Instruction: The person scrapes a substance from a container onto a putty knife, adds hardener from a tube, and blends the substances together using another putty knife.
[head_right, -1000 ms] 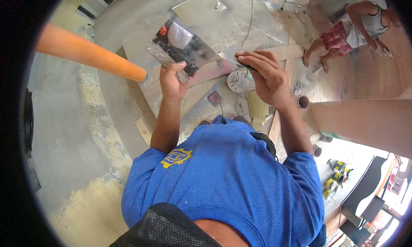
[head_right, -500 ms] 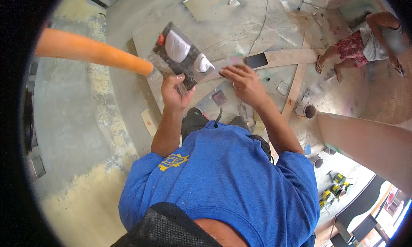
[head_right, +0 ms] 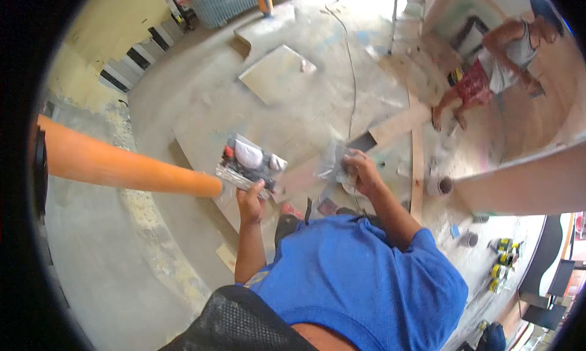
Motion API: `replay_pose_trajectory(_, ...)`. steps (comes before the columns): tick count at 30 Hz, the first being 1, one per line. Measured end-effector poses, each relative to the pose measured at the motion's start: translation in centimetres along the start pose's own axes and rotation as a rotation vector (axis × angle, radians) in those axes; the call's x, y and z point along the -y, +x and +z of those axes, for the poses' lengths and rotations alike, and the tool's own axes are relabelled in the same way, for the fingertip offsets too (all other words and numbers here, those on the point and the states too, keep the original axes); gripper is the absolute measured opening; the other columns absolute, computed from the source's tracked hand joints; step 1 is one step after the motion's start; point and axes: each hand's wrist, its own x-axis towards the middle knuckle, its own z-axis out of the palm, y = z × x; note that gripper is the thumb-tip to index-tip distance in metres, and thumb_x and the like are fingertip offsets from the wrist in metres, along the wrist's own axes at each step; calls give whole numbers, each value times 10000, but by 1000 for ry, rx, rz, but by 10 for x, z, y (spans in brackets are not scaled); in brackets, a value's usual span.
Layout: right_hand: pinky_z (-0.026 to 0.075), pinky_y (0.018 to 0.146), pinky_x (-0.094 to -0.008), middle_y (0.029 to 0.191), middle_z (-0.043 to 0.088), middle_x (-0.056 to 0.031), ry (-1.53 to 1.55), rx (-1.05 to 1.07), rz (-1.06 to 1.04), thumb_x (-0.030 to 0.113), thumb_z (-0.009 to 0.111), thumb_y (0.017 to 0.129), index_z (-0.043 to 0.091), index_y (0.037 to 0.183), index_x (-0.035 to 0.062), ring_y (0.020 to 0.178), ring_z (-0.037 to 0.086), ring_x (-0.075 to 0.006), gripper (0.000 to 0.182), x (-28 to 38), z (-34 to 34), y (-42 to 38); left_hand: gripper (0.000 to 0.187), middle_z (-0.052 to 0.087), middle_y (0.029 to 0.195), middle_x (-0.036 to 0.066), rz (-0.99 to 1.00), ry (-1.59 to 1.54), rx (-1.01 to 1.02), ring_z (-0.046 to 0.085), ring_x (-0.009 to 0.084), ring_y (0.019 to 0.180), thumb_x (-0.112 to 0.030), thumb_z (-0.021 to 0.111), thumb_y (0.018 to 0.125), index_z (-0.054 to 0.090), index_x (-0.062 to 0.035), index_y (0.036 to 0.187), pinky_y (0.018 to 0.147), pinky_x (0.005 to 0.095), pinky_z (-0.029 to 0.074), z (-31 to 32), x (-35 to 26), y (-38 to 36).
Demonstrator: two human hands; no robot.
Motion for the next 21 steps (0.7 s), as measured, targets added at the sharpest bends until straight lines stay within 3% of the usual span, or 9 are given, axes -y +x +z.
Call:
replay_pose_trajectory(5,554,721,-363,953,615,-109,18,190,-120,53,598,786,491,1134,19,828,640,-205,365,-4,53,-19,429,567,1092,94,136,139,160,594,174,919,2,541,805,439,-10,1221,661,320,542,-29,14,23)
replay_pose_trajectory(7,554,720,-378,927,618,-119,-9,183,-106,15,592,797,503,1133,15,809,643,-214,347,-16,59,-23,436,568,1098,89,360,402,134,580,178,958,-4,535,822,427,-1,1245,733,333,534,-40,30,36)
replay_pose_trajectory(9,547,709,-354,922,618,-115,-15,325,-67,0,603,791,517,1114,12,794,640,-195,335,-18,84,-43,481,562,1129,88,114,328,243,557,194,1026,-5,543,829,402,-6,1288,823,358,508,-44,32,33)
replay_pose_trajectory(12,537,684,-326,924,620,-104,-49,364,-79,-2,628,791,520,1110,11,780,633,-177,338,-37,128,-38,332,590,1057,86,394,431,174,588,162,932,-70,568,848,502,27,1159,803,283,481,-46,24,46)
replay_pose_trajectory(14,542,687,-332,934,622,-106,-49,382,-68,-8,633,793,516,1110,0,789,636,-180,338,-36,153,-23,353,589,1073,84,148,68,151,586,160,942,-86,604,839,501,25,1158,810,284,479,-61,39,82)
replay_pose_trajectory(17,551,703,-346,940,623,-112,3,411,-53,-17,622,799,510,1108,-15,804,640,-186,328,-27,179,1,463,602,1072,79,203,158,212,590,154,946,-117,692,788,487,13,1181,817,293,481,-69,44,113)
replay_pose_trajectory(21,561,712,-359,941,623,-138,7,412,-44,-25,608,806,497,1107,-29,820,646,-211,321,-17,197,43,478,620,1068,87,490,461,318,607,181,953,-93,711,753,511,-13,1180,815,322,490,-80,48,146)
